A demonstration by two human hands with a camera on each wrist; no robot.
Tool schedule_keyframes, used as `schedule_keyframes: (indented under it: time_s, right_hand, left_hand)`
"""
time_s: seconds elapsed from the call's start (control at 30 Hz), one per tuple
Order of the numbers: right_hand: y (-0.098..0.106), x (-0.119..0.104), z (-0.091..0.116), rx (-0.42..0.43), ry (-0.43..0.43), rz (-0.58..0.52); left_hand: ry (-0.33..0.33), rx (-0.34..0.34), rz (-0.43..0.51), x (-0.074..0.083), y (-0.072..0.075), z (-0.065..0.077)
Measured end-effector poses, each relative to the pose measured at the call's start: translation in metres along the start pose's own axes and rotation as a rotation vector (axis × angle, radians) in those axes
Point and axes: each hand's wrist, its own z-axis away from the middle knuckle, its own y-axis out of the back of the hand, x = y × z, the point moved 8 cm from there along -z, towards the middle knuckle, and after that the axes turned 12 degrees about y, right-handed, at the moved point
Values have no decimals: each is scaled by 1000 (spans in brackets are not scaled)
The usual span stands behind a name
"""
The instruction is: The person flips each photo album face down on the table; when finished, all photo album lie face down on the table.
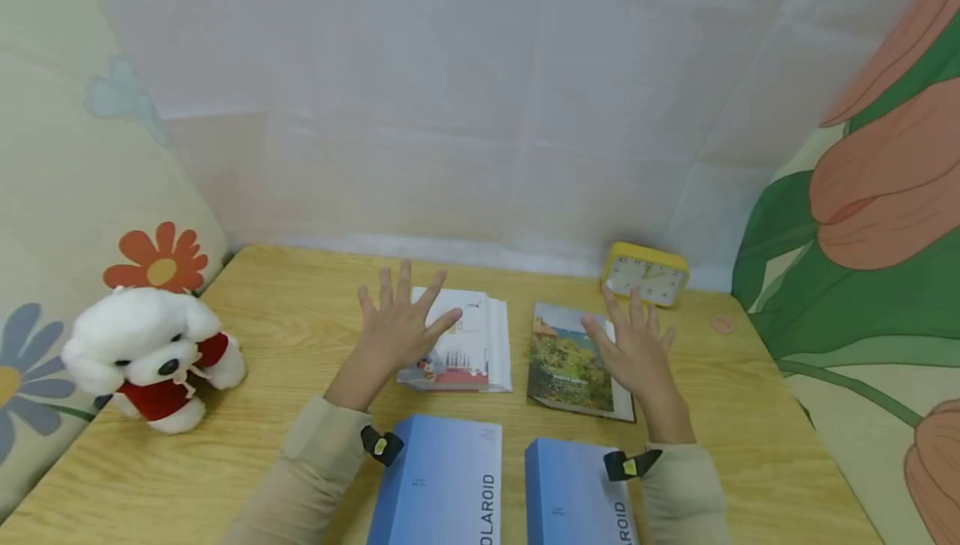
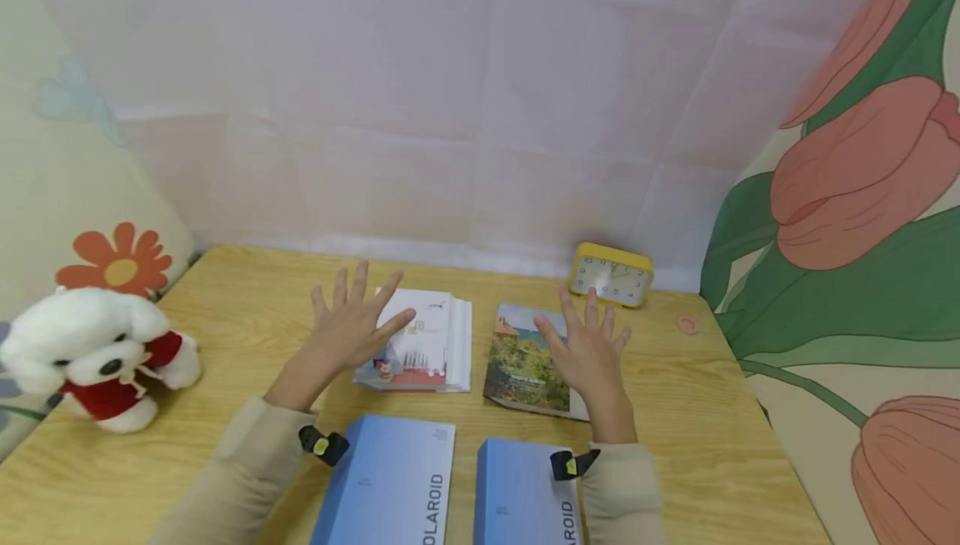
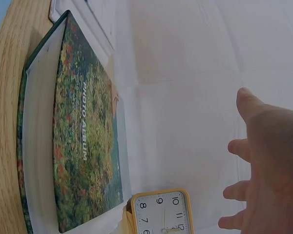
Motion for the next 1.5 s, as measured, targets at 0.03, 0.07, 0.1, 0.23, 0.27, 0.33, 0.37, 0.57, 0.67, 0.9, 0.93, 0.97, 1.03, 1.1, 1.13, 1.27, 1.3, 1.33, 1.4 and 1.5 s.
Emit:
schedule_keyframes:
  time_s: [0.03,0.07,0.1,0.23,0.27,0.33,0.37,0.57,0.67,0.9,0.93,0.97,1.03,1.1,1.13,1.27,1.3,1.33,1.4,1.5]
  right_hand:
    - [1,0,0,1,2,4]
    - [2,0,0,1,3,8]
    - [3,0,0,0,4,10]
    - [10,-2,-4,-8,11,26]
    - [12,-3,-5,-12,12,27]
    - [15,-5,-6,-16,14,25]
    - [15,-5,-7,-18,15,25]
    - [16,-9,-5,-9,21,19]
    - [12,-10,-2,-6,22,4]
    - [6,-15,8,-3,34,-13]
    - [6,-16,9,-3,34,-13]
    - [5,-16,10,-6,34,-10]
    - [4,-17,13,-13,28,-3]
    - [4,-17,15,-19,22,2]
    - [3,-18,16,-23,19,4]
    - [0,-21,25,-21,34,9]
    - [-1,-23,28,-12,50,11]
    - [-4,-25,33,-6,65,12]
    - [-11,-29,45,-1,96,6]
    - [-24,-31,64,-25,124,-19]
  left_hand:
    - [-2,-2,4,1,0,0]
    - [-4,-5,9,3,0,0]
    - [-5,-6,12,4,0,1]
    - [-7,-11,26,11,2,1]
    - [-4,-9,25,12,4,1]
    - [3,-6,23,12,6,2]
    - [6,-5,24,12,7,2]
    - [6,-16,23,12,11,3]
    - [2,-17,10,12,10,5]
    - [-5,-9,-43,12,12,14]
    - [-6,-9,-52,12,13,15]
    - [-7,-7,-63,12,15,16]
    - [-12,-8,-79,12,17,19]
    - [-17,-9,-91,13,18,21]
    - [-21,-11,-102,13,17,22]
    - [-54,-23,-123,19,8,33]
    - [-71,-30,-112,23,4,38]
    - [-90,-44,-92,28,-1,44]
    - [-136,-93,-32,39,-14,61]
    - [-214,-199,64,61,-36,91]
